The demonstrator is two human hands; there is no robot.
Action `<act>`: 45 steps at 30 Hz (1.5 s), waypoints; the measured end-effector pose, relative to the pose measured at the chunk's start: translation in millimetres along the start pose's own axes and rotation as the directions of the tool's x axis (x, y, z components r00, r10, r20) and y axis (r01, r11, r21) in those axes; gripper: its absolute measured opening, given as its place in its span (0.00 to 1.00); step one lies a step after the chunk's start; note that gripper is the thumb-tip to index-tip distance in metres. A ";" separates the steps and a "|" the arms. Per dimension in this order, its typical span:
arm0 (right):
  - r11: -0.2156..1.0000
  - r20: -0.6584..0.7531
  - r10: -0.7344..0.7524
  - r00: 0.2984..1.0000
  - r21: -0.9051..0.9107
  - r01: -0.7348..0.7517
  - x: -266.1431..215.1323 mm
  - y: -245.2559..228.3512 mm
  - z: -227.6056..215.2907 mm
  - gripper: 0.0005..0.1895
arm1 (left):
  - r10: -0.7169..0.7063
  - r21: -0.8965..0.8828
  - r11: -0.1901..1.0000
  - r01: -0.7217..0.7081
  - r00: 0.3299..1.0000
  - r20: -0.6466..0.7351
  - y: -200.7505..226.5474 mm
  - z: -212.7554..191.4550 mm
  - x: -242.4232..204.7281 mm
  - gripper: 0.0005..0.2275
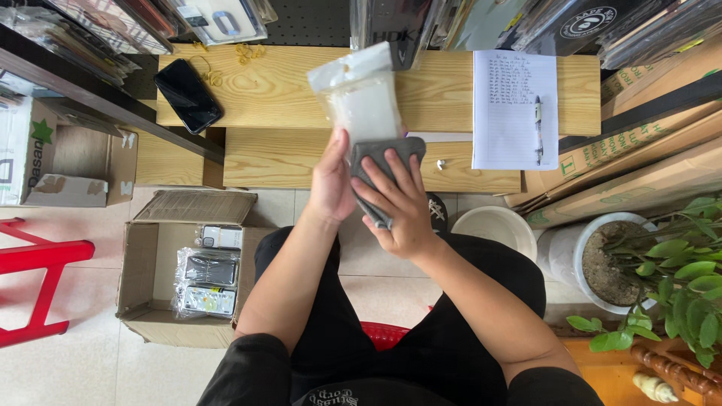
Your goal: The person sits at a wooden workbench and wipes the exterior of several small plastic-wrapped packages using a grey cloth. They handle each package individually, wiping all sides before placing it on the table or into a cardboard box.
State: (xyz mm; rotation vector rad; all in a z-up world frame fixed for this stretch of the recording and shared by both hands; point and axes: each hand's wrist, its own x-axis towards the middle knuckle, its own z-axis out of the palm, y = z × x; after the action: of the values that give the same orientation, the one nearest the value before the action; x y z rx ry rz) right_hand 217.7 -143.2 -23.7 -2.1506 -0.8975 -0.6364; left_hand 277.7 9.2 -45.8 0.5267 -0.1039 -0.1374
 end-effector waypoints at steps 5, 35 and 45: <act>0.962 -0.011 0.089 0.996 0.260 -0.083 -11.3 2.0 4.6 0.27 | 0.089 -0.025 0.996 -0.088 0.996 0.033 38.3 44.0 -1.5 0.24; 0.480 -0.295 0.782 0.549 0.847 -0.230 37.7 21.0 -25.9 0.30 | -0.025 0.330 0.940 0.084 0.984 -0.179 -64.7 -8.1 -3.8 0.17; 0.515 -0.108 0.681 0.724 0.773 -0.369 -5.6 13.5 6.6 0.33 | 0.084 0.140 0.989 -0.046 0.958 -0.275 -40.7 -32.6 17.2 0.12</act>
State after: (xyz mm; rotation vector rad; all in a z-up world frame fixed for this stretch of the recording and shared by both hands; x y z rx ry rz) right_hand 225.4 -147.2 -37.2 -1.3602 -0.1250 -0.2938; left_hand 294.8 -12.3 -93.3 0.6700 0.1474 0.0100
